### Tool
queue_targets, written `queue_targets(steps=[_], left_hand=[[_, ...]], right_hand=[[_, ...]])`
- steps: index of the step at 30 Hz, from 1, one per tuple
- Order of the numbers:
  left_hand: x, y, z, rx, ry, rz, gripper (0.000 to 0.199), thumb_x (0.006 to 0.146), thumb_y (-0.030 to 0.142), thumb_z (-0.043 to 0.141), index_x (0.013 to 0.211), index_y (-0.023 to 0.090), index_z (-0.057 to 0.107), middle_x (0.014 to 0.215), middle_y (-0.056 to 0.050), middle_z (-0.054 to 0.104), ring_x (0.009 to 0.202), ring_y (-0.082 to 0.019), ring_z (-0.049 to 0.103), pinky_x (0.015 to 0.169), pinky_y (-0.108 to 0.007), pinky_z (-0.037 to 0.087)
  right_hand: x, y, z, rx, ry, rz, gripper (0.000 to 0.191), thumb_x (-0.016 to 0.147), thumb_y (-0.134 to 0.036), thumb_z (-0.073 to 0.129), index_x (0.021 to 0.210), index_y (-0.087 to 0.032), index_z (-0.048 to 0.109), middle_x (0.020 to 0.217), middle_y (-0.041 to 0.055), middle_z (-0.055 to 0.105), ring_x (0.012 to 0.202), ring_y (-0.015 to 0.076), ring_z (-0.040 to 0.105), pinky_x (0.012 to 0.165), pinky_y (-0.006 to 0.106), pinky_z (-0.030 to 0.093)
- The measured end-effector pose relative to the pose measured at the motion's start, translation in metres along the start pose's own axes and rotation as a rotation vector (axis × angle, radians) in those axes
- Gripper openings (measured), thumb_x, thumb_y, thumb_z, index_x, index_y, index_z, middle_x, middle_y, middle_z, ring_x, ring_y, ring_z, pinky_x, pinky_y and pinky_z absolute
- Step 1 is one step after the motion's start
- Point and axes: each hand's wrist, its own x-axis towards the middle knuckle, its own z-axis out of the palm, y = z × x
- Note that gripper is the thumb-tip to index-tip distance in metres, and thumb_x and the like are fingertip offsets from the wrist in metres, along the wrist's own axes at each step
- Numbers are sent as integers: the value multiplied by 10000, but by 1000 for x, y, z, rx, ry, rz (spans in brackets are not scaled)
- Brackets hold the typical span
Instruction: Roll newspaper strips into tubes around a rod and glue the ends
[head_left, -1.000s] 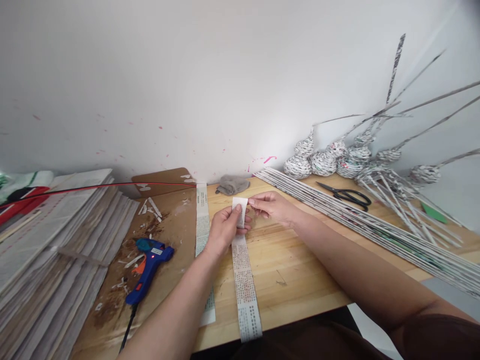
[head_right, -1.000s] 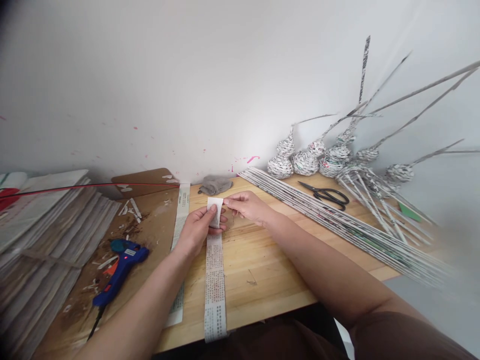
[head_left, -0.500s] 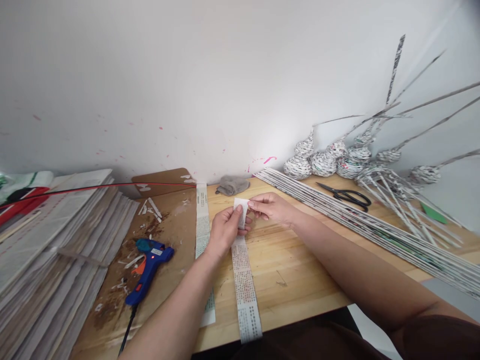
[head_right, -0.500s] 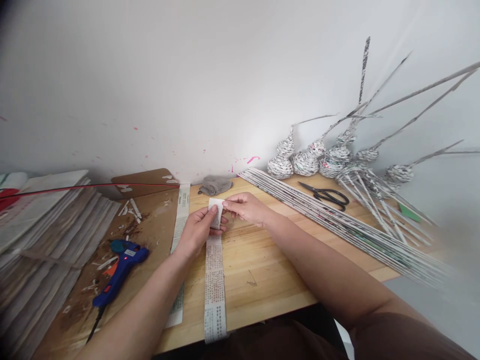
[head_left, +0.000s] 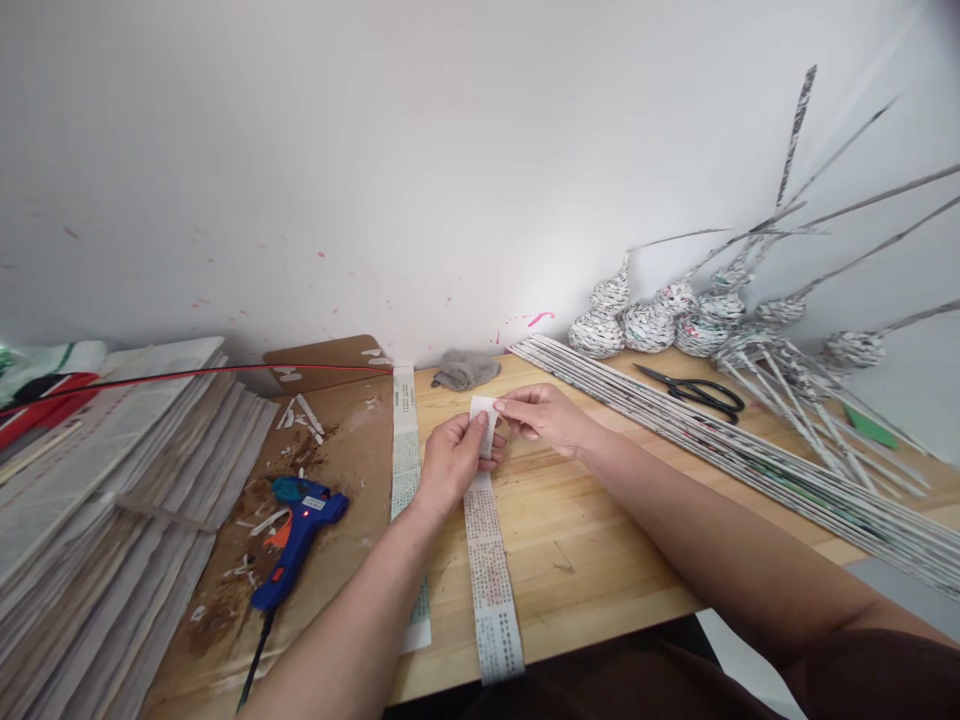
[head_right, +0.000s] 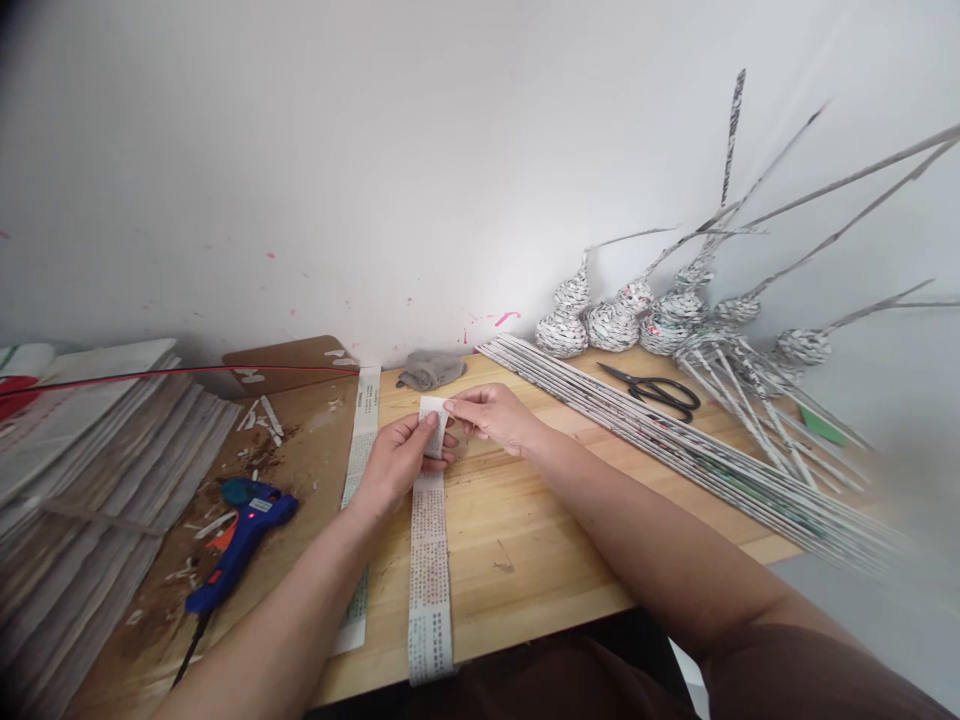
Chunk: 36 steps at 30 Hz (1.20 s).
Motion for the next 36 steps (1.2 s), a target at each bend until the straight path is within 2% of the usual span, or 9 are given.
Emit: queue_targets(steps=[8, 14, 16, 22, 26, 36], left_hand=[[-1, 0, 0, 5, 3, -3, 426, 791, 528, 561, 896, 124, 642, 724, -83, 683, 544, -148, 634, 514, -260, 527], [-2, 3, 1, 11, -6, -9, 411, 775, 519, 591, 869, 121, 638, 721, -83, 685, 546, -138, 629, 515, -242, 524], [-2, 2, 1, 6, -1, -10, 413, 774, 520, 591, 874, 122, 639, 709, -79, 682, 543, -139, 629, 513, -243, 524], [0, 1, -1, -31, 26, -6, 405, 773, 517, 594, 891, 133, 644, 695, -66, 679, 537, -148, 638, 502, -250, 524], [1, -1, -1, -26, 9, 2, 406, 767, 522, 598, 882, 137, 651, 709, -70, 687, 532, -146, 637, 505, -258, 529], [2, -3, -1, -12, 5, 9, 411, 791, 529, 561, 893, 142, 655, 710, -68, 683, 538, -146, 639, 506, -261, 534]], right_hand=[[1, 3, 3, 35, 67, -19, 302, 663, -398, 739, 753, -112, 707, 523, -22, 518, 443, 55, 359, 392, 220, 179], [0, 0, 7, 41, 110, -42, 301, 642, -401, 763, 615, -132, 632, 488, -45, 474, 421, 44, 336, 385, 217, 184], [0, 0, 6, 56, 96, -32, 316, 650, -413, 759, 610, -132, 622, 501, -37, 482, 437, 49, 355, 386, 215, 183], [1, 2, -2, 105, -36, 40, 316, 680, -412, 737, 795, -120, 694, 615, 4, 562, 529, 74, 443, 405, 201, 204], [0, 3, 0, 71, -64, 22, 303, 692, -393, 730, 764, -102, 691, 623, 16, 569, 530, 71, 436, 411, 203, 215], [1, 2, 2, 46, -41, 17, 281, 717, -381, 689, 696, -102, 659, 547, -8, 513, 488, 66, 398, 398, 204, 216]])
